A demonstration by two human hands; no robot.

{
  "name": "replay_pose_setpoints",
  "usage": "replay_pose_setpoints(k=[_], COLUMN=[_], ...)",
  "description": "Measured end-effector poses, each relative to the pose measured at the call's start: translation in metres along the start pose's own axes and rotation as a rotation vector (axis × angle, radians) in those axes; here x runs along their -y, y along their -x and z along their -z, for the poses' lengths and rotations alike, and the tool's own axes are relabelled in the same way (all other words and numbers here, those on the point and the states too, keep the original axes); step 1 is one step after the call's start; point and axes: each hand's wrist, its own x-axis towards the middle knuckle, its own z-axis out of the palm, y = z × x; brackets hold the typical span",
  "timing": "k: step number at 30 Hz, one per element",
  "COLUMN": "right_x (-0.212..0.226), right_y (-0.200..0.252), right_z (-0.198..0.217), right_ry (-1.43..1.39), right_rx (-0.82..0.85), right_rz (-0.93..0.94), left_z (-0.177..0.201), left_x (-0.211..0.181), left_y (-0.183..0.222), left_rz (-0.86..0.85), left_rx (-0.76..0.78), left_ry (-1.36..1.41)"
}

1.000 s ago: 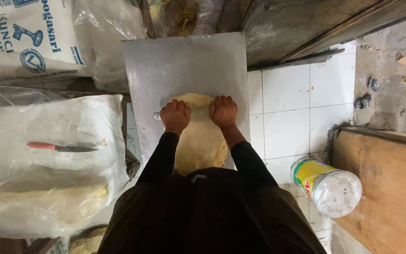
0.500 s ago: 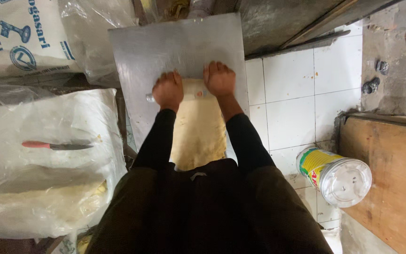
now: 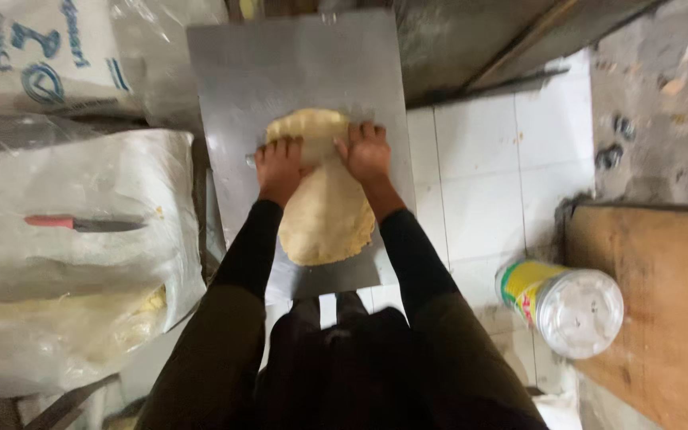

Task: The person kneads a piece of dough on a metal table by hand and then rolls it out using a glass bottle.

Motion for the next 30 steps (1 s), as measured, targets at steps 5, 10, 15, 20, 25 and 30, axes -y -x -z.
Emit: replay_pose_setpoints(k=[5,10,15,20,25,30], right_x=[-0.003,0.032,0.061,0.068,0.069,0.059], right_y=[0.037,0.088,0.104,0.062,0.02,-0.009], right_z=[0.01,0.018,0.024,0.002,-0.016,-0.024], right_ry=[-0.16,-0.269,-0.253,-0.146,-0.243,-0.216], right_rx=[0.045,0.034,0.045,-0.076,-0.15,-0.145], right_rz=[0.043,0.217,0.209,0.165,0.195,0.344], left_z=[0.026,0.06,0.057,0.034,0.019,0.01], left_x=[0.001,0.012,-0.003,0.002,0.021,0.041], left_y=[0.031,0.114,0.145,0.123,0.091,0.057], left_rz=[-0.023,0.06,0.178,0.247,0.339,0.369], left_rx=[0.27,0.145,0.065,0.015,-0.057,-0.116], left_ry=[0.182,0.246,0.085,0.168,0.163,0.215])
